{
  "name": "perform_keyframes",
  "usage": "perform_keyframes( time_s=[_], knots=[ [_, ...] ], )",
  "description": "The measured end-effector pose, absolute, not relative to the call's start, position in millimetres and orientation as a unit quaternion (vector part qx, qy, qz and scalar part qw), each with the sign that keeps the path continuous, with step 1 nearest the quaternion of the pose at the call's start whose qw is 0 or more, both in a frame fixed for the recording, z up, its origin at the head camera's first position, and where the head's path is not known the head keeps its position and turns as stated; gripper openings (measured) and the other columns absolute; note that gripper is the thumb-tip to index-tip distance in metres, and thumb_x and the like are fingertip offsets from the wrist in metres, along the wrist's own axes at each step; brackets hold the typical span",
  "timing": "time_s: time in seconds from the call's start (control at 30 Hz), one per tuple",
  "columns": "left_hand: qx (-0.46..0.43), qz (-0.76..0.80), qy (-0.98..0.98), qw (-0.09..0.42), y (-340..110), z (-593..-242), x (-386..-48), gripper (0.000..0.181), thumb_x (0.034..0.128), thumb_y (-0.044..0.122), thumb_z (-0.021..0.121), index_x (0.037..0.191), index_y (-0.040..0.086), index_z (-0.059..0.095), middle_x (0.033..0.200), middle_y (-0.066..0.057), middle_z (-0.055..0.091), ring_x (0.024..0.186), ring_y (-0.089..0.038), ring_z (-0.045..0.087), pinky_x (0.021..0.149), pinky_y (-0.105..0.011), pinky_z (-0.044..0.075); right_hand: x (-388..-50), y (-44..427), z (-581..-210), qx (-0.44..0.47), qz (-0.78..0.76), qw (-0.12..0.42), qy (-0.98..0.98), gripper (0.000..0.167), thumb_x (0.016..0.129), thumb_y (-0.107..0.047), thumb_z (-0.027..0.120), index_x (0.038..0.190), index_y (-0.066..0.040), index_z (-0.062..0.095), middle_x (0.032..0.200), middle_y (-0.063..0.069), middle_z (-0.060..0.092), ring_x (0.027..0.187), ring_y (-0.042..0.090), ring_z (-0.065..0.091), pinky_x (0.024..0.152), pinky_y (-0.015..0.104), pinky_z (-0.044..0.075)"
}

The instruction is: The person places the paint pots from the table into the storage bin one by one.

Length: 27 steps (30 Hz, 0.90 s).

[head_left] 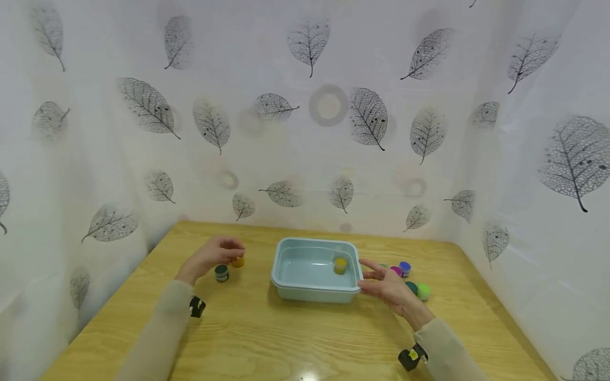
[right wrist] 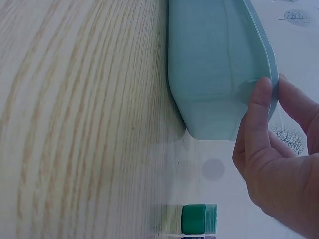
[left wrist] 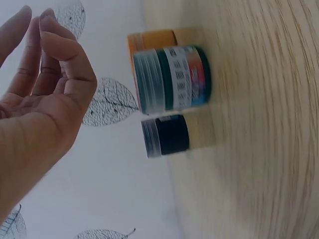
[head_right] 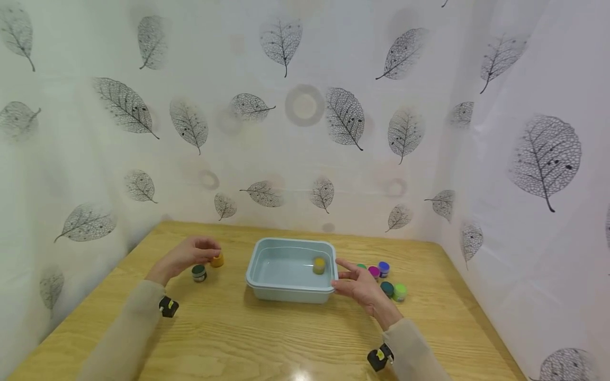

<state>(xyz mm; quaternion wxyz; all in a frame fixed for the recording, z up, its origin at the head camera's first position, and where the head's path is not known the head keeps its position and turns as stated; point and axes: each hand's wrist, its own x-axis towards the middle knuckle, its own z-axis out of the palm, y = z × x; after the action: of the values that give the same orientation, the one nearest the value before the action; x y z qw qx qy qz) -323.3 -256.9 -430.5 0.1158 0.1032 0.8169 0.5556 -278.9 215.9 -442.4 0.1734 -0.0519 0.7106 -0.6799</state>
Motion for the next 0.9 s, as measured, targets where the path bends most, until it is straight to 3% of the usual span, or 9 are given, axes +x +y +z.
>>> perform_keyframes(
  time_s=[0.17, 0.43, 0.77, 0.9],
  knots=[
    [0.12, 0.531, 0.833, 0.102, -271, -433, -322, 0.038, 0.0931, 0.021, 0.068, 0.119, -0.006, 0.061, 0.115, -0.022, 0.064, 0.098, -0.028, 0.062, 0.081, -0.035, 0.055, -279, 216, -441, -0.052, -0.684, 0.172, 0.707, 0.075, 0.089, -0.002, 0.069, 0.153, -0.003, 0.029, 0.131, 0.029, 0.049, 0.103, 0.023, 0.065, 0.094, 0.039, 0.057],
    [0.131, 0.513, 0.84, 0.116, -289, -439, -319, 0.034, 0.0898, 0.009, 0.069, 0.117, -0.009, 0.061, 0.12, -0.026, 0.062, 0.096, -0.017, 0.062, 0.083, -0.033, 0.054, -279, 217, -443, -0.054, -0.689, 0.176, 0.701, 0.076, 0.089, -0.002, 0.069, 0.153, -0.003, 0.029, 0.128, 0.026, 0.051, 0.103, 0.022, 0.065, 0.092, 0.035, 0.058],
    [0.131, 0.503, 0.836, 0.178, -298, -446, -315, 0.047, 0.0846, 0.003, 0.071, 0.128, -0.008, 0.055, 0.132, -0.027, 0.054, 0.114, -0.028, 0.057, 0.089, -0.035, 0.056, -278, 216, -443, -0.062, -0.685, 0.181, 0.703, 0.076, 0.09, -0.003, 0.068, 0.154, -0.003, 0.026, 0.132, 0.03, 0.048, 0.104, 0.023, 0.066, 0.09, 0.034, 0.059],
    [0.133, 0.504, 0.831, 0.194, -298, -448, -316, 0.049, 0.0819, -0.001, 0.069, 0.127, -0.01, 0.054, 0.129, -0.027, 0.055, 0.109, -0.029, 0.056, 0.087, -0.036, 0.056, -279, 216, -441, -0.064, -0.686, 0.179, 0.702, 0.076, 0.09, -0.002, 0.067, 0.154, -0.003, 0.026, 0.131, 0.03, 0.049, 0.103, 0.023, 0.066, 0.091, 0.034, 0.059]
  ],
)
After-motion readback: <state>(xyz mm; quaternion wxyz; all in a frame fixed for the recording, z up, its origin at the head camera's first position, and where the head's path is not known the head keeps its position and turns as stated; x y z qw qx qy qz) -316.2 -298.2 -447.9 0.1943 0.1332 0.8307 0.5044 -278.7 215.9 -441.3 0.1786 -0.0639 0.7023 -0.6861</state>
